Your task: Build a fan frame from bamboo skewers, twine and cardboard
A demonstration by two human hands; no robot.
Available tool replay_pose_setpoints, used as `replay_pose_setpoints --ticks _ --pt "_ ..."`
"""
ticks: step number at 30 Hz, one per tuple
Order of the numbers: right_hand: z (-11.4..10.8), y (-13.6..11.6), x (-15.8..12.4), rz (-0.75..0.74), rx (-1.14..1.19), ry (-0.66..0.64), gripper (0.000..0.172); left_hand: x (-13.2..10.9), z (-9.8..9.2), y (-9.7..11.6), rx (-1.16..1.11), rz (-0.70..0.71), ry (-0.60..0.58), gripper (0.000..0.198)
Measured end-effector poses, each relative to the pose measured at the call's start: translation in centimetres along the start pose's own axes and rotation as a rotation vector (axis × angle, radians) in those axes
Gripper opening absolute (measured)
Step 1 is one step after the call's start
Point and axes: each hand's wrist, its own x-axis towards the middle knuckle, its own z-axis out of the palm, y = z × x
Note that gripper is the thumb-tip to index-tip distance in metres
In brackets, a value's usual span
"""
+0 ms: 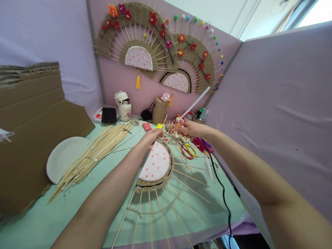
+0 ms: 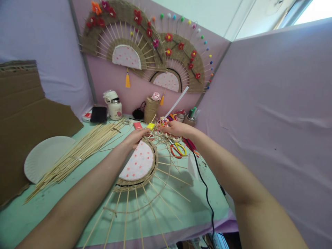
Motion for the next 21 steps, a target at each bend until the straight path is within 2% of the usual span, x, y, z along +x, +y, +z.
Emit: replay_pose_setpoints --ticks 5,15,21 --pt "-0.1 -0.5 -0.2 0.038 -0.066 -0.003 0.051 0.0 0.0 0.0 0.0 -0.008 0.006 0.014" --pt "-0.1 -0.9 -0.2 0.098 -0.185 -0.05 0.051 -0.8 0.5 0.3 -0.004 -0.007 0.039 0.006" --pt "0.1 -1.4 -0.7 0.102 -0.18 -0.055 0.048 -1.2 0.7 0.5 0.006 -0.016 0.055 0.002"
